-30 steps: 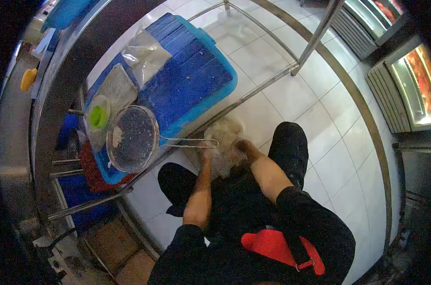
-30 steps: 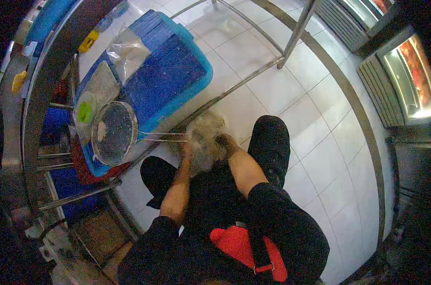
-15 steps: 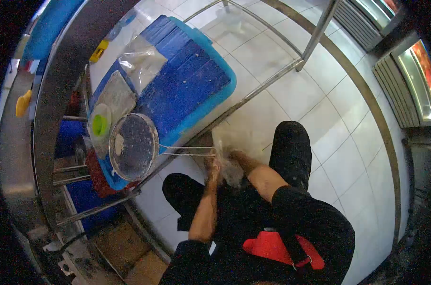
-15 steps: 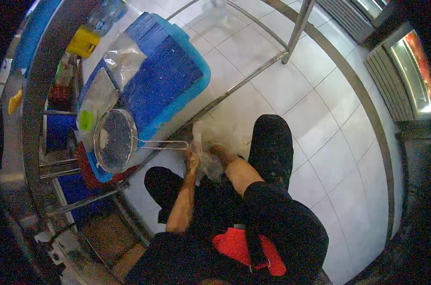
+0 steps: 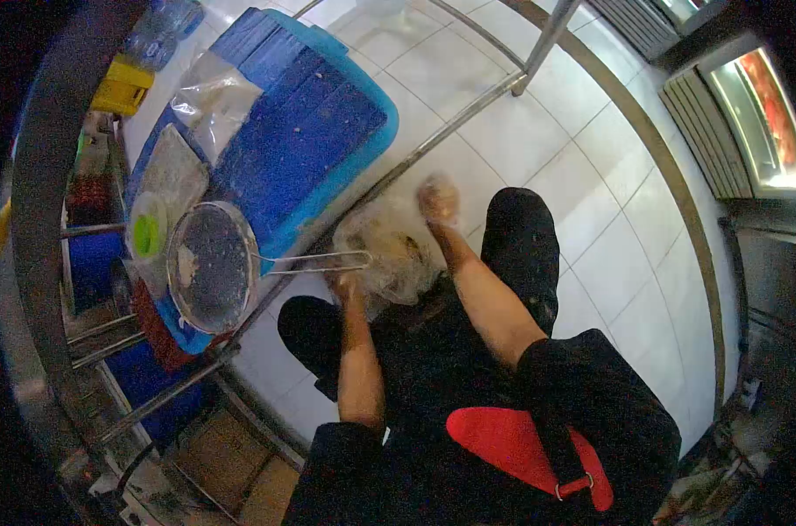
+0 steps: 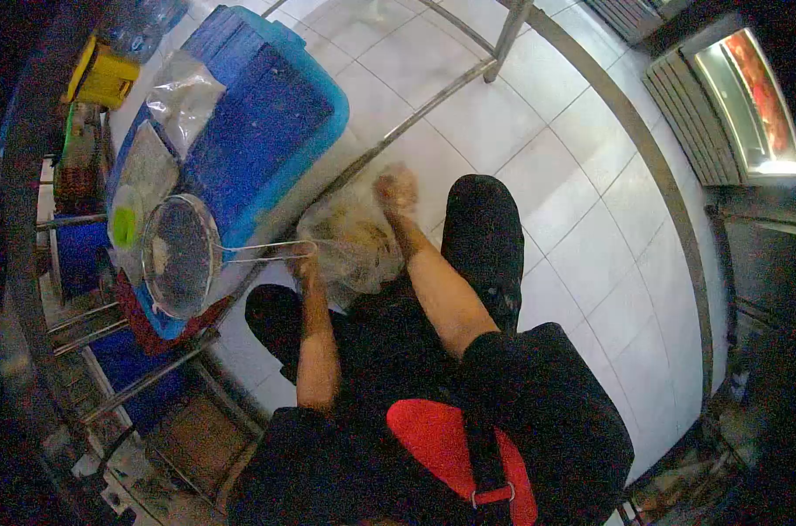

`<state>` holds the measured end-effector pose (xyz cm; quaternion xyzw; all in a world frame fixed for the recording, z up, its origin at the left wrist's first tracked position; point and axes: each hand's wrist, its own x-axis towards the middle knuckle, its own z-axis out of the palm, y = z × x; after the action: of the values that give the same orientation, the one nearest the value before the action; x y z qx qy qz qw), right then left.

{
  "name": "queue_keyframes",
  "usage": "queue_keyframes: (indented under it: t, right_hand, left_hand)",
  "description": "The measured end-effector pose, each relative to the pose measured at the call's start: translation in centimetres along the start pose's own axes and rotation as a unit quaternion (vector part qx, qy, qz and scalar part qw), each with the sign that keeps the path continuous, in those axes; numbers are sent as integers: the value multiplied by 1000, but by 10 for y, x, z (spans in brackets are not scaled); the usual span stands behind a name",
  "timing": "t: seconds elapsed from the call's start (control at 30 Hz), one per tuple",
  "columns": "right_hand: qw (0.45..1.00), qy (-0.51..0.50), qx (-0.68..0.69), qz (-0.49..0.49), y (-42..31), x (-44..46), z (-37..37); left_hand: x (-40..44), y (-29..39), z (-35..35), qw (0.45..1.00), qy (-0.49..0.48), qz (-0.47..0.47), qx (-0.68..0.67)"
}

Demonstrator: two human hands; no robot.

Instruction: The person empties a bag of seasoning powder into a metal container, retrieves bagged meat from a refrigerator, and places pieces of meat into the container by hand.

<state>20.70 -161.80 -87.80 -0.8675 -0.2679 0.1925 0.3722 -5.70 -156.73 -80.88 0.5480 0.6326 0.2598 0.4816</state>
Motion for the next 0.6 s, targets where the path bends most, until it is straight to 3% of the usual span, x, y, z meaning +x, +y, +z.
queue_keyframes:
  t: [0.1,0.2,0.3,0.4,0.5,0.6]
  right_hand:
    - [972,30,-107,208,40,-12,-11]
    - [945,-74,-133,290,79,-67,21]
    - [948,-104,-116,278,88,-92,38]
    - [970,-66,-73,224,75,-63,28]
    - [993,-13,18,119,42,-17,-2]
    - [996,-44,84,-3,5,-5,-8]
  left_hand:
    - [1,4,15,1000,12,10,-1]
    - [-2,4,26,1000,17,19,6]
    - [-3,4,23,1000,8,21,4]
    - [-1,6,21,1000,-14,14,-7]
    - [3,12,24,999,-32,11,-14]
    - [4,14,24,999,-43,16,-13]
